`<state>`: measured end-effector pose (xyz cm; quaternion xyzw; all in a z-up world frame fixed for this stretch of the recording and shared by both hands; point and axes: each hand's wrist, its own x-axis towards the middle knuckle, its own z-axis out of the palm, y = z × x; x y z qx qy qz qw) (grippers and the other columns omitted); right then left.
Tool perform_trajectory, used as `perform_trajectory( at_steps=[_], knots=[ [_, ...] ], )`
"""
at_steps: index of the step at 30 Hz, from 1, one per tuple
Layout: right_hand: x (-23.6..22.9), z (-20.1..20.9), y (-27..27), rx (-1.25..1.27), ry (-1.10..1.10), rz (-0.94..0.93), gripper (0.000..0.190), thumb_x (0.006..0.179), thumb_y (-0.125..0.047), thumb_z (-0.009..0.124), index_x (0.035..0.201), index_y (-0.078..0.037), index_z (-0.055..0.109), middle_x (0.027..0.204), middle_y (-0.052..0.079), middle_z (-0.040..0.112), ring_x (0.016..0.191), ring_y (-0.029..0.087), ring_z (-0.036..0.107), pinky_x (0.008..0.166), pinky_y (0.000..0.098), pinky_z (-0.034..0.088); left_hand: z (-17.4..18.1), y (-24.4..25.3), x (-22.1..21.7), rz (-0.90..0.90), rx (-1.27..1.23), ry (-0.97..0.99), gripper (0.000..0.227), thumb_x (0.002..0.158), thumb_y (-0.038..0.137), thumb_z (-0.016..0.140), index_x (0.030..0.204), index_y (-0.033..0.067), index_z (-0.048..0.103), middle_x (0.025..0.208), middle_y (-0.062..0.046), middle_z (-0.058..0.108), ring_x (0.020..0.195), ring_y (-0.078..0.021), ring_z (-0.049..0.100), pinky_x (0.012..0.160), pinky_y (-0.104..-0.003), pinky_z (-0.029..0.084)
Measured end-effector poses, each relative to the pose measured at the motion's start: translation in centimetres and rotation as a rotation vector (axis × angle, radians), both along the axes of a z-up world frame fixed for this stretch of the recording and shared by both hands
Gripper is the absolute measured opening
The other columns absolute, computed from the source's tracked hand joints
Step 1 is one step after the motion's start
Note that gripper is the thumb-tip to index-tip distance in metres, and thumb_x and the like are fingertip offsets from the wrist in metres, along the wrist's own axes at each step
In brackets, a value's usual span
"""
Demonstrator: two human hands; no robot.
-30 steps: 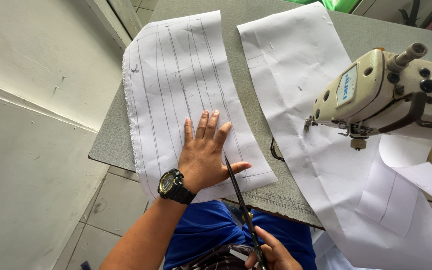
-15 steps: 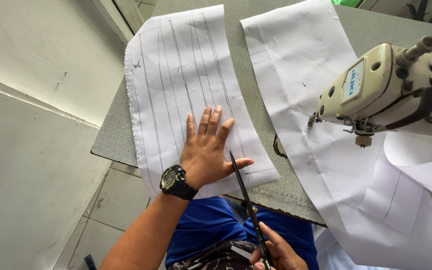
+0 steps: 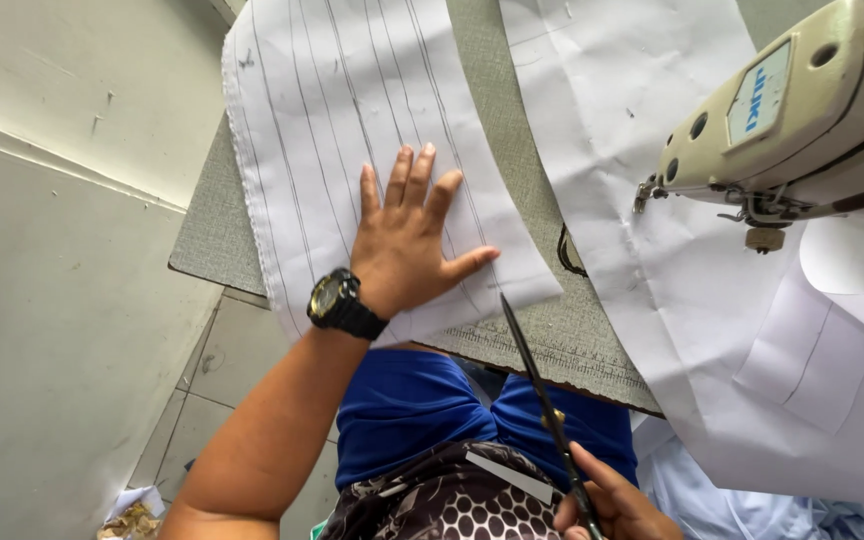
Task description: Cutting fabric along marked pattern lines using scissors at a sewing workstation.
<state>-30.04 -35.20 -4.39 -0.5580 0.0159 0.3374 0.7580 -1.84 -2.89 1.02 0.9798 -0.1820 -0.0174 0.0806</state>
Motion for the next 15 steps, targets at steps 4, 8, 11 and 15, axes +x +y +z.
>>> perform_trajectory(
  at_steps=[4, 8, 11, 15],
  knots=[
    [-0.8, -1.0, -2.9, -0.019, -0.059, 0.122, 0.075, 0.095, -0.018, 0.072, 0.155, -0.016, 0.027, 0.094, 0.021, 0.084, 0.086, 0.023, 0.085, 0.079, 0.0348, 0.065, 0.0, 0.7, 1.7, 0.002, 0.017, 0.003, 0.088, 0.09, 0.08, 0.03, 0.147, 0.0131, 0.024, 0.158, -0.023, 0.017, 0.147, -0.0408, 0.008, 0.113, -0.07, 0.001],
    [-1.1, -1.1, -4.1, 0.099, -0.03, 0.168, 0.073, 0.1, -0.017, 0.066, 0.156, -0.014, 0.02, 0.098, 0.023, 0.082, 0.093, 0.027, 0.082, 0.089, 0.0423, 0.063, -0.4, 1.1, 3.0, -0.008, 0.014, -0.004, 0.086, 0.09, 0.078, 0.032, 0.147, 0.0128, 0.026, 0.157, -0.024, 0.018, 0.147, -0.041, 0.008, 0.113, -0.07, 0.001],
    [-1.3, 0.5, -3.3, -0.033, 0.083, 0.012, 0.068, 0.094, -0.014, 0.062, 0.153, -0.005, 0.03, 0.084, 0.028, 0.084, 0.075, 0.027, 0.083, 0.065, 0.0334, 0.062, -0.9, 1.4, 3.6, -0.028, -0.014, -0.064, 0.086, 0.091, 0.078, 0.036, 0.147, 0.0135, 0.028, 0.157, -0.025, 0.02, 0.146, -0.0425, 0.009, 0.112, -0.071, 0.002],
    [-0.5, 2.6, -1.6, 0.109, 0.102, -0.095, 0.074, 0.09, -0.002, 0.066, 0.154, 0.001, 0.03, 0.085, 0.026, 0.077, 0.068, 0.019, 0.069, 0.06, 0.0276, 0.051, -1.1, 1.4, 3.6, -0.032, -0.039, -0.081, 0.088, 0.091, 0.078, 0.039, 0.148, 0.0117, 0.03, 0.156, -0.027, 0.023, 0.146, -0.043, 0.01, 0.112, -0.071, -0.001]
  ],
)
